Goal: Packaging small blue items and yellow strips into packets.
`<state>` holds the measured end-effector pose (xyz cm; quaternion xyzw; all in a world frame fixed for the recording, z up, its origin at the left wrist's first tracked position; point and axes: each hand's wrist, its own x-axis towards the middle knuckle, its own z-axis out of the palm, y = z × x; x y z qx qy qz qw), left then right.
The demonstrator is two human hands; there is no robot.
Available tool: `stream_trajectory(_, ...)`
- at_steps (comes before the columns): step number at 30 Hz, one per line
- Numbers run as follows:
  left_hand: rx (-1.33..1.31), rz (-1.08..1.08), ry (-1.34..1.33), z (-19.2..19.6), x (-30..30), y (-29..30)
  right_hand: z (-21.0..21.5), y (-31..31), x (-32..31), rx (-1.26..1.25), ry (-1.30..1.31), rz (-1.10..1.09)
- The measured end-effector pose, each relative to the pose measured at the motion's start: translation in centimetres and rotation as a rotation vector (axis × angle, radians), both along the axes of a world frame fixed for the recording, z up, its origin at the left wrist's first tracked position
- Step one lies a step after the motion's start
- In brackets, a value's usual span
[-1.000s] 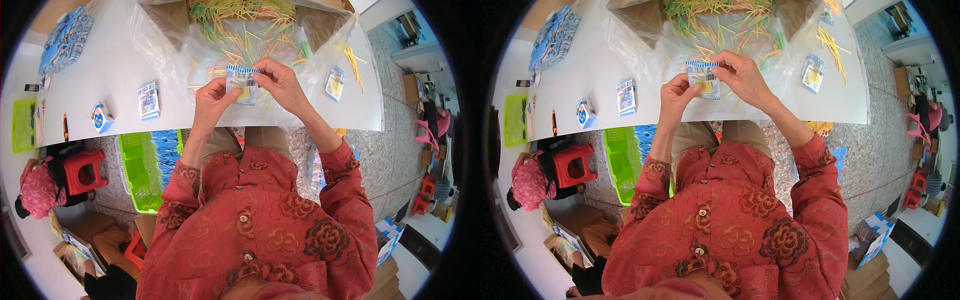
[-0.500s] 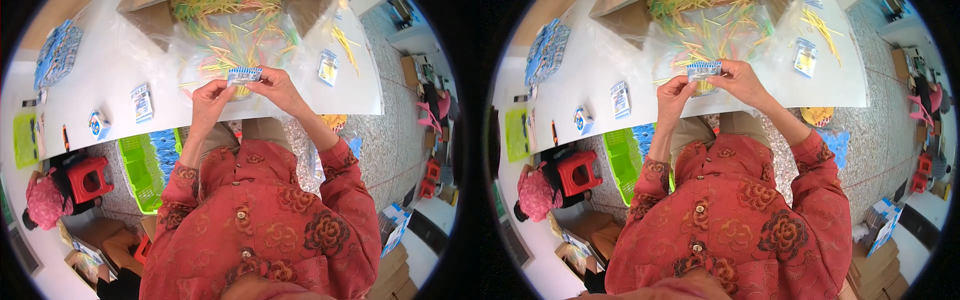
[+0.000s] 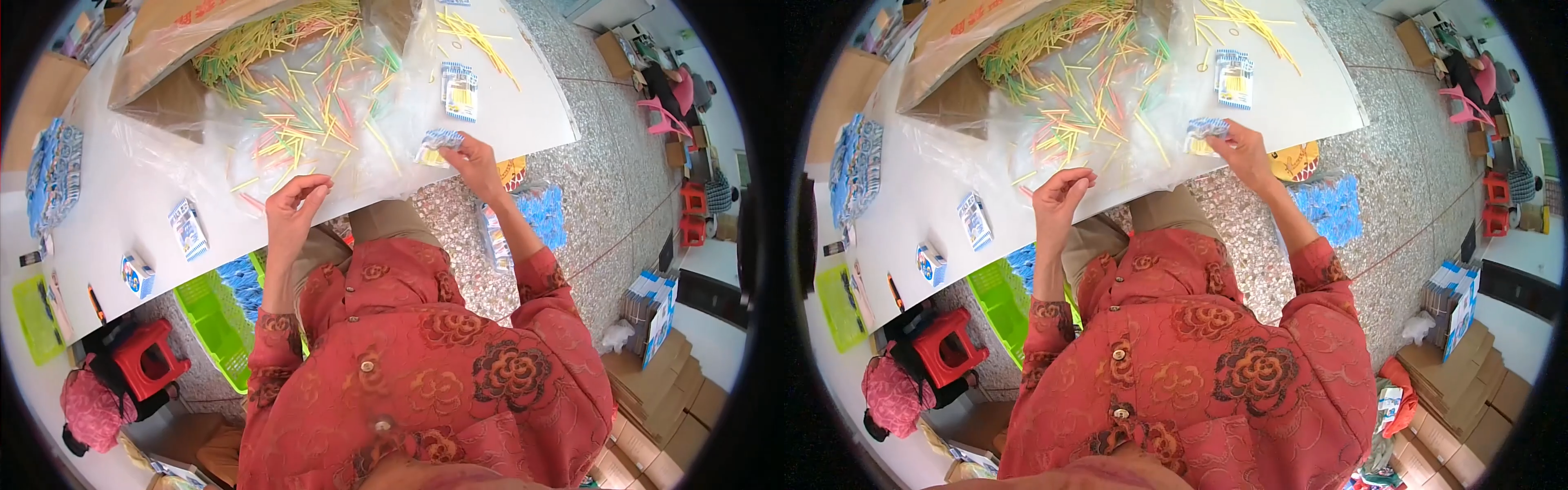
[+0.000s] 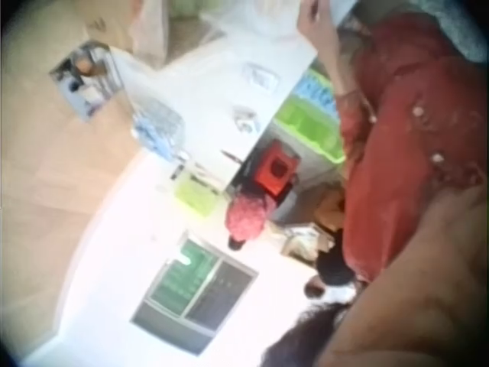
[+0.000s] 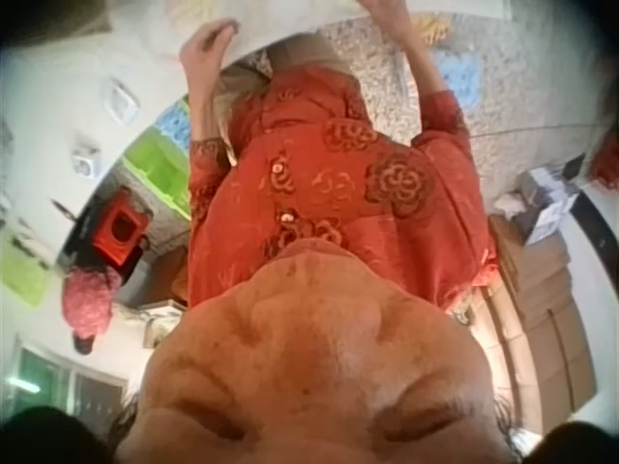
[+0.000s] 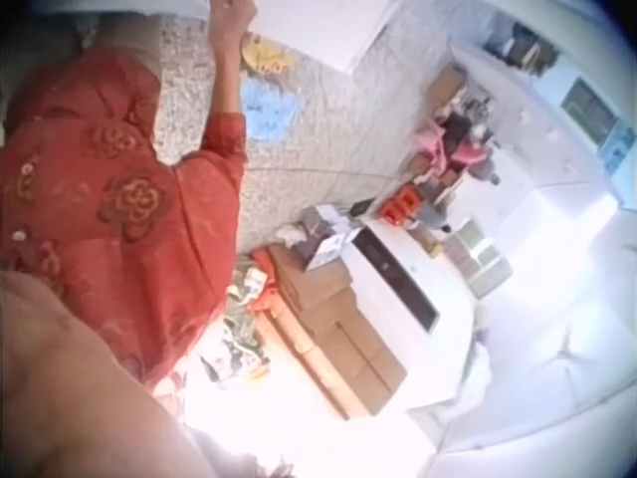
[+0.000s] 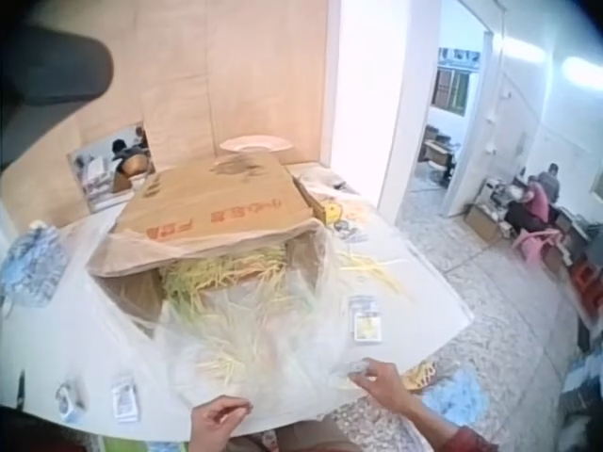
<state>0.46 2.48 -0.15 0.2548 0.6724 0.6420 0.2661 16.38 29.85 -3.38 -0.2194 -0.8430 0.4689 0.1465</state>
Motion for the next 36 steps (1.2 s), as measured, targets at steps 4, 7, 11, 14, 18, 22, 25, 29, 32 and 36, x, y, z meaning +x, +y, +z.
stream_trajectory(4, 0.046, 0.157, 0.004, 0.0, -1.0, -2.3, -0.8, 3.4, -1.2, -0.265, 0.195, -0.182)
stream_trajectory(7, 0.041, 0.317, 0.033, -0.4, -2.2, -5.1, -0.4, 6.0, -2.4, -0.177, 0.193, -0.238)
stream_trajectory(11, 0.017, 0.540, 0.138, -1.3, -4.2, -9.5, -1.6, 8.3, -2.9, 0.044, -0.020, -0.287)
stream_trajectory(14, 0.029, 0.686, 0.198, -2.2, -6.1, -12.7, -3.0, 9.0, -2.7, 0.323, -0.060, -0.413)
stream_trajectory(18, -0.108, 0.852, 0.354, -3.2, -8.3, -17.4, -3.7, 8.4, -3.2, 0.370, 0.076, -0.388)
stream_trajectory(22, -0.483, 0.949, 0.664, -7.5, -12.1, -23.7, -5.1, 8.5, -3.4, 0.294, 0.250, -0.437)
stream_trajectory(25, -0.817, 0.935, 0.624, -8.1, -13.3, -22.8, -5.3, 8.7, -1.5, 0.191, 0.190, -0.476)
stream_trajectory(29, -0.909, 0.871, 0.465, -5.5, -12.4, -20.4, -4.6, 6.8, -0.2, 0.195, 0.134, -0.390)
stream_trajectory(32, -0.941, 0.898, 0.429, -4.8, -12.2, -20.1, -4.6, 5.7, -0.2, 0.197, 0.139, -0.356)
stream_trajectory(36, -0.869, 0.913, 0.299, -5.2, -12.7, -20.3, -4.5, 5.4, -0.5, 0.204, 0.080, -0.315)
